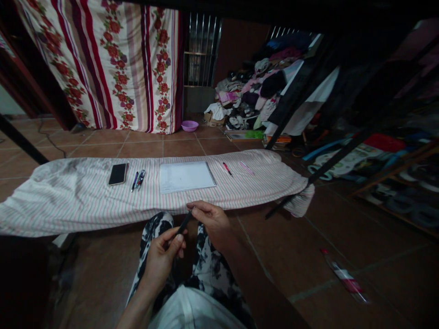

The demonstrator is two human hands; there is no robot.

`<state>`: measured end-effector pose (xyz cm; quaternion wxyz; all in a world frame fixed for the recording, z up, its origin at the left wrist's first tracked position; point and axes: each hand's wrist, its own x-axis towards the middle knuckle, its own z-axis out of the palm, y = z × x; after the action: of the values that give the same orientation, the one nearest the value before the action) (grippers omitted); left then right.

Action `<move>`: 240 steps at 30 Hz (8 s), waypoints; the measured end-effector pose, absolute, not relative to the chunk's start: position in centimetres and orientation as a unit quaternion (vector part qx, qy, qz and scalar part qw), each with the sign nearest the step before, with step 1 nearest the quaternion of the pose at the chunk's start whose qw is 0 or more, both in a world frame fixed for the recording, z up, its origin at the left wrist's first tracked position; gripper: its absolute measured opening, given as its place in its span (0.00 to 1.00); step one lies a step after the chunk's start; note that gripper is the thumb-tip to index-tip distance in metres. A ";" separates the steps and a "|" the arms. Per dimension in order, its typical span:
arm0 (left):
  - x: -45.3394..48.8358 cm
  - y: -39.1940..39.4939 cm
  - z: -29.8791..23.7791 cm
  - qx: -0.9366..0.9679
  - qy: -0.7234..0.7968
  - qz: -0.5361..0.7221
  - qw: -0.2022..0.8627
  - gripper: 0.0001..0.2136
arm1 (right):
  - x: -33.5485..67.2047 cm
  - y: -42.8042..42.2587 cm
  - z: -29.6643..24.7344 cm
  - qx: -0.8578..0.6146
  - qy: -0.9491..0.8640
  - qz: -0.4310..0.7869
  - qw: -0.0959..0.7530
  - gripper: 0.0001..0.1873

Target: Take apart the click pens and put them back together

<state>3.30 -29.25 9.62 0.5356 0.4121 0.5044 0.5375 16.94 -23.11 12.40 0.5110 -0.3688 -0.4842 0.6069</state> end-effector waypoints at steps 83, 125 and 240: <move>3.0 -29.2 8.9 0.433 0.509 0.549 0.502 0.14 | 16.5 -23.9 12.6 -0.367 -0.452 0.629 0.515 0.12; 3.3 -29.4 9.3 0.436 0.515 0.546 0.496 0.15 | 15.9 -23.6 12.4 -0.412 -0.450 0.590 0.529 0.13; 6.3 -27.2 16.4 0.023 0.342 0.636 0.691 0.11 | 16.1 -26.3 9.3 -0.368 -0.587 0.489 0.530 0.39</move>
<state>6.33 -27.18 16.41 0.6915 0.0233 0.3419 0.6359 16.06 -26.31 9.26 0.5299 -0.3684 -0.5866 0.4894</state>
